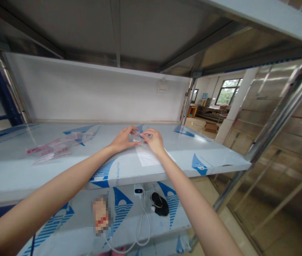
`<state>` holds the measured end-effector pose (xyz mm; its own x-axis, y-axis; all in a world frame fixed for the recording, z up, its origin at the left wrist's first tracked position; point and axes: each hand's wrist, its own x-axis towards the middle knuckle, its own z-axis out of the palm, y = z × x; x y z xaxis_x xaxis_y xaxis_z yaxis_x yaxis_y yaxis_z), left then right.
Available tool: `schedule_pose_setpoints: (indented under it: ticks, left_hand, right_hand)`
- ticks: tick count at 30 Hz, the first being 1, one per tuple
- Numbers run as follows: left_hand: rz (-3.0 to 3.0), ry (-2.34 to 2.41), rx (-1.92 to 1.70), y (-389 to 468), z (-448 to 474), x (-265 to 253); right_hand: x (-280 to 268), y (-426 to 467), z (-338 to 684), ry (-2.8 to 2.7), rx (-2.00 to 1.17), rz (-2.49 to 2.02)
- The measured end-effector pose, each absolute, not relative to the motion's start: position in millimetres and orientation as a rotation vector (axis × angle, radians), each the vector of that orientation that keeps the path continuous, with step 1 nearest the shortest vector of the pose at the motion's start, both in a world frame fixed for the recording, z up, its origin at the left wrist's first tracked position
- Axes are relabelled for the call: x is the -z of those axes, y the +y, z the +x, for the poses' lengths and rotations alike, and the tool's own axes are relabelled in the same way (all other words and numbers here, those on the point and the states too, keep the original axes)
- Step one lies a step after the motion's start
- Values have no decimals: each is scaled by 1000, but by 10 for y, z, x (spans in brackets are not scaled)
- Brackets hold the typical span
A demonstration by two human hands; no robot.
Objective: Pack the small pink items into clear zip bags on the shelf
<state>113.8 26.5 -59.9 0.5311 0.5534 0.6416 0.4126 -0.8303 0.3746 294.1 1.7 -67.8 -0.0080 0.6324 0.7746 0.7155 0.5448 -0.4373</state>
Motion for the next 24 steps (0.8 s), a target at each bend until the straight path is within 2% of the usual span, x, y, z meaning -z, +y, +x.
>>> schedule_pose_setpoints:
  ticks: [6, 12, 20, 24]
  left_hand:
    - [2624, 869, -1198, 316, 1106, 620]
    - [2640, 886, -1199, 346, 1091, 622]
    - [2622, 903, -1175, 323, 1077, 606]
    - [2620, 886, -1143, 297, 1086, 603]
  right_hand:
    - [713, -45, 3015, -1641, 376, -1700]
    - [749, 5, 3034, -1791, 380, -2025]
    - [733, 64, 3108, -1606, 294, -2052]
    - [676, 84, 3066, -1525, 51, -1600]
